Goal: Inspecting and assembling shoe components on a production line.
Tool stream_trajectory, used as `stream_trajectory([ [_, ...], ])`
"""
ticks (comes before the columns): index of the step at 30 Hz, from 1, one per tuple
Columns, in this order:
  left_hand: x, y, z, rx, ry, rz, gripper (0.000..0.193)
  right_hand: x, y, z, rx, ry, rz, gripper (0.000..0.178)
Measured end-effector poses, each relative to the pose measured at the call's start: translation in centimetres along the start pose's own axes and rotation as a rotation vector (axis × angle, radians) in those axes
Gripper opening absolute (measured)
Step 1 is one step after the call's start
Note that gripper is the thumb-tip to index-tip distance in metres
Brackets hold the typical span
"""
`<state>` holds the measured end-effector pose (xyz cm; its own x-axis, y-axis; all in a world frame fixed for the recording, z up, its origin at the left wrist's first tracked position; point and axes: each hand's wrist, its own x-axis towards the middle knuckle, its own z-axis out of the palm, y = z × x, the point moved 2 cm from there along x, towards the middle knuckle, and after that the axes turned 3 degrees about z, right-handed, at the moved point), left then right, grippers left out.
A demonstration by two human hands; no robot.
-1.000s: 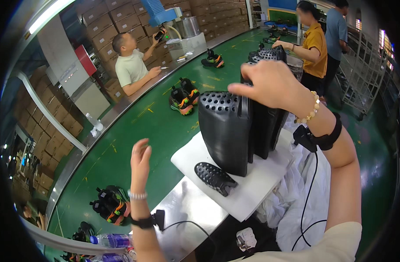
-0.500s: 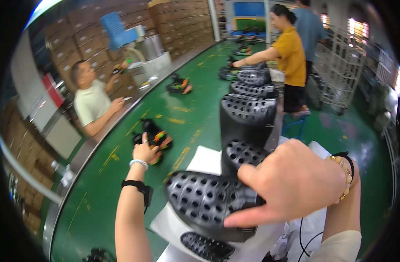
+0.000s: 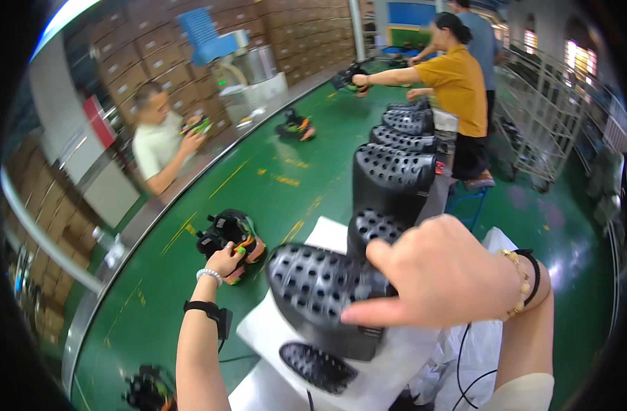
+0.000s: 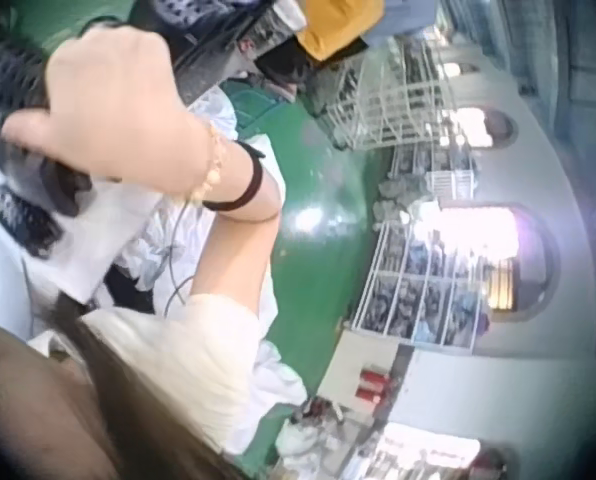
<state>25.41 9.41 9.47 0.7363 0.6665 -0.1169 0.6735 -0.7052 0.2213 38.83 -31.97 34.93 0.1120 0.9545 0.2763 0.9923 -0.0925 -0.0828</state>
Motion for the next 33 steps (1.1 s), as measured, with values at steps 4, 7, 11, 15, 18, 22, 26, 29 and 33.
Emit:
stream_trajectory([
  [4, -11.5, -2.2, -1.1, -0.044, -0.020, -0.032, 0.047, 0.4, 0.0, -0.3, -0.059, -0.003, 0.027, 0.065],
  [7, -18.7, -2.7, -1.6, -0.068, -0.061, -0.157, 0.047, 0.6, 0.0, 0.0, -0.045, 0.077, 0.038, 0.072],
  [11, -24.6, -2.0, -0.7, -0.139, -0.025, -0.200, 0.050, -2.1, -0.1, -2.4, 0.110, 0.244, 0.226, 0.071],
  [15, -27.5, -4.2, 0.3, -0.211, 0.165, -0.146, 0.039, -8.9, -0.8, -5.8, 0.423, 0.448, 0.236, 0.047],
  [18, -28.3, -7.5, 1.6, -0.068, 0.383, -0.439, 0.033, -13.3, -2.3, -4.2, 0.577, 0.556, 0.195, 0.030],
  [22, -24.6, -8.0, 4.0, 0.071, 0.157, -0.327, 0.023, -18.5, -2.2, -1.0, 0.739, 0.468, 0.374, 0.029],
  [26, -22.2, -16.0, 9.5, 0.096, 0.082, -0.437, 0.026, -22.6, -0.5, 4.6, 0.836, 0.501, 0.610, 0.058],
  [29, -21.8, -17.0, 9.1, 0.061, 0.174, -0.570, 0.030, -22.5, -1.0, 6.3, 1.043, 0.318, 0.574, 0.052],
  [33, -21.3, -16.6, 8.8, 0.026, 0.257, -0.691, 0.035, -23.8, -0.9, 9.0, 1.128, 0.157, 0.582, 0.055],
])
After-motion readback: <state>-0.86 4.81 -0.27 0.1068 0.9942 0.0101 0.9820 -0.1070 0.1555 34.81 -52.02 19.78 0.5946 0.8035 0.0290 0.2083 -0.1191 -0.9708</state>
